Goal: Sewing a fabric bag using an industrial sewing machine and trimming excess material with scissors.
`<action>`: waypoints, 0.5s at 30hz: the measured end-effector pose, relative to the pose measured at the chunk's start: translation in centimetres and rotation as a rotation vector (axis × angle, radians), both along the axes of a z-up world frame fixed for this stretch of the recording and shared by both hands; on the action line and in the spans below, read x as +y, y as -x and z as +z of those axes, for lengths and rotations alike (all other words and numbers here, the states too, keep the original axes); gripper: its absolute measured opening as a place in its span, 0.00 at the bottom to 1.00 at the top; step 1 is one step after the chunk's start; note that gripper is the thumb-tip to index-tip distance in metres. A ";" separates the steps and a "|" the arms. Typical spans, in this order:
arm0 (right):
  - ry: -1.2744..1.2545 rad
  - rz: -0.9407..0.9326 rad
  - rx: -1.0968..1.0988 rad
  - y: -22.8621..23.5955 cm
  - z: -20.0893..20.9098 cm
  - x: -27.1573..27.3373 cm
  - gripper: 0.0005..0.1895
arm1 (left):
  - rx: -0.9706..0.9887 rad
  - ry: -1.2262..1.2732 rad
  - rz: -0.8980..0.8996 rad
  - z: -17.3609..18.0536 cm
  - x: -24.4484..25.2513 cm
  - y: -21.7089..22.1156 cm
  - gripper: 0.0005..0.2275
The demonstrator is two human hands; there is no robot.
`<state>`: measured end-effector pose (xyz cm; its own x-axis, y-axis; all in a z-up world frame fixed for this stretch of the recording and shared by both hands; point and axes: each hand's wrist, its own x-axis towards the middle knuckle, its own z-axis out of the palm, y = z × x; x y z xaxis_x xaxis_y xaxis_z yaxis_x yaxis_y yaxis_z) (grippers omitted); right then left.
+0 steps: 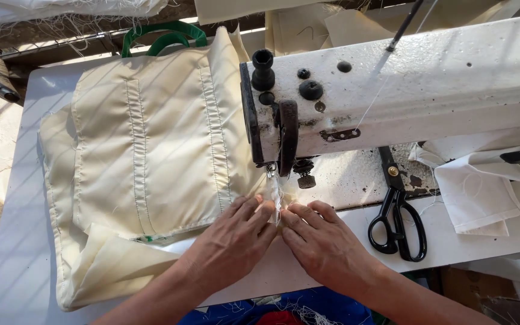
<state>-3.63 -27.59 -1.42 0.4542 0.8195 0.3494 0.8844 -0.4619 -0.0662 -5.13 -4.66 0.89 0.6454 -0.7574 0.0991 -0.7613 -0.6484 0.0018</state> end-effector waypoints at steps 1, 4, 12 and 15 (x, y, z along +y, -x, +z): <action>0.001 0.003 0.004 0.1 -0.1 0.2 0.11 | 0.004 0.001 0.003 0.4 0.1 -0.1 0.20; -0.104 -0.013 -0.013 0.2 -0.3 0.6 0.07 | -0.068 0.037 -0.034 1.4 0.3 -0.5 0.10; -0.074 0.068 0.002 -0.4 -0.3 -0.4 0.12 | -0.222 -0.133 -0.008 1.9 -1.3 -0.3 0.12; -0.002 0.187 0.071 -1.5 1.1 0.1 0.21 | -0.190 -0.110 -0.013 1.9 -1.1 -0.2 0.12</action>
<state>-2.10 -27.52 -0.30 0.3177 0.8913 0.3234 0.9479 -0.2900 -0.1319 -4.89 -5.72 2.77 0.6128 -0.7786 0.1347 -0.7496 -0.6268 -0.2126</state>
